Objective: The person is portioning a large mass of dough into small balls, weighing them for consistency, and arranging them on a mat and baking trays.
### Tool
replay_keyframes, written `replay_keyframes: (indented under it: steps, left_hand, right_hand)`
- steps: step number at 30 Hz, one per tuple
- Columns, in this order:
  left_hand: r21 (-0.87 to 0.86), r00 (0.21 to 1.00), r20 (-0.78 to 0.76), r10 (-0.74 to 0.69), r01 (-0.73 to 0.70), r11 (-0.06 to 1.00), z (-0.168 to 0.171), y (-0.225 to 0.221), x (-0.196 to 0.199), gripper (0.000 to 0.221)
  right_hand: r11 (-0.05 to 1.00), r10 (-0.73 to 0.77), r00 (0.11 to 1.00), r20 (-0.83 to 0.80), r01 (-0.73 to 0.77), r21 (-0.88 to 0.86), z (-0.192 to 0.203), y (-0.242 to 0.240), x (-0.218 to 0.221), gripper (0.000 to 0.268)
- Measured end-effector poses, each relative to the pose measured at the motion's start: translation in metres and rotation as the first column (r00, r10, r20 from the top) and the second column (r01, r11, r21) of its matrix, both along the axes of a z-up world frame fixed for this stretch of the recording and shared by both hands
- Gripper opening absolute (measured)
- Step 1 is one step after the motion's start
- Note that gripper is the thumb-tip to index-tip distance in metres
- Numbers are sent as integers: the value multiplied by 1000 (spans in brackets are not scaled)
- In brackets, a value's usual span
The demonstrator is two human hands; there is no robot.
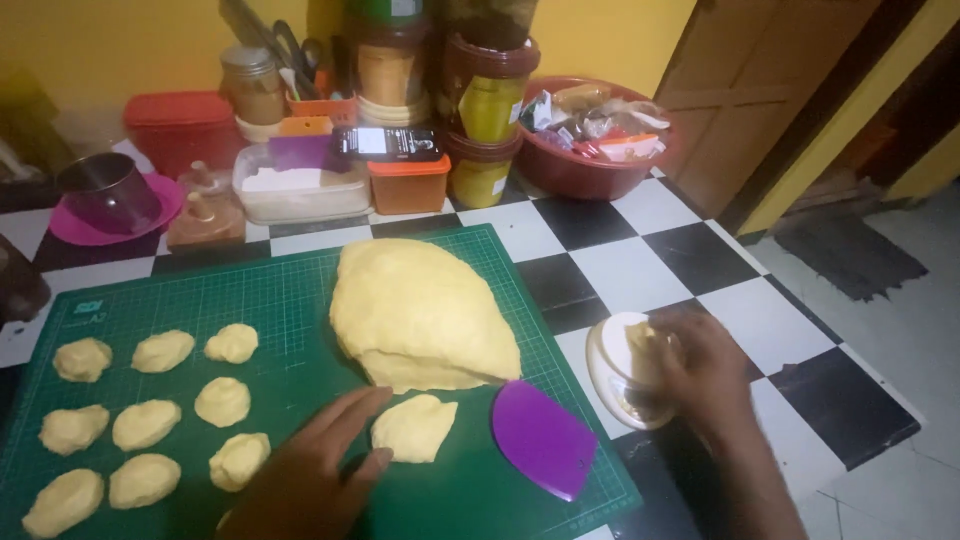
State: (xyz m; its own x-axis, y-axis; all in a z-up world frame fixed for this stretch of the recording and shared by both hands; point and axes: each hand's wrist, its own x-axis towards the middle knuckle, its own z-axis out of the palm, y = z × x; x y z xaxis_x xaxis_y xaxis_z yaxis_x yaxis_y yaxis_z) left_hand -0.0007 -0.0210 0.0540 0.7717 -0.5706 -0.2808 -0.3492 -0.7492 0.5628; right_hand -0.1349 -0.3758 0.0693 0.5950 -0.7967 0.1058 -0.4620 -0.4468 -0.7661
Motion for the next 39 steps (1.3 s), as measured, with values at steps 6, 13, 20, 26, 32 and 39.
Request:
replay_keyframes:
  steps: [6,13,20,26,32,39]
  left_hand:
    - [199,993,-95,-63,81,977,3,-5,11,65]
    - [166,998,29,-53,47,985,-9,-2,12,66]
    - [60,991,129,-33,26,998,-34,4,14,65]
    - [26,981,161,-106,103,994,-40,7,18,67]
    - [88,993,109,-39,29,996,-30,3,12,67]
    - [234,995,-78,-68,84,969,0,-8,9,64]
  right_hand:
    - [998,-66,933,354,70,2,-20,-13,-16,48]
    - [935,-351,786,509,269,230,-15,-21,-26,22]
    - [944,-330,784,526,272,187,-37,-44,-31,21]
    - [958,-287,800,527,227,176,-35,-41,-32,22]
    - [958,-287,820,496,251,140,-35,-34,-28,21]
    - [968,104,984,143,-67,-241,-43,-32,-6,40]
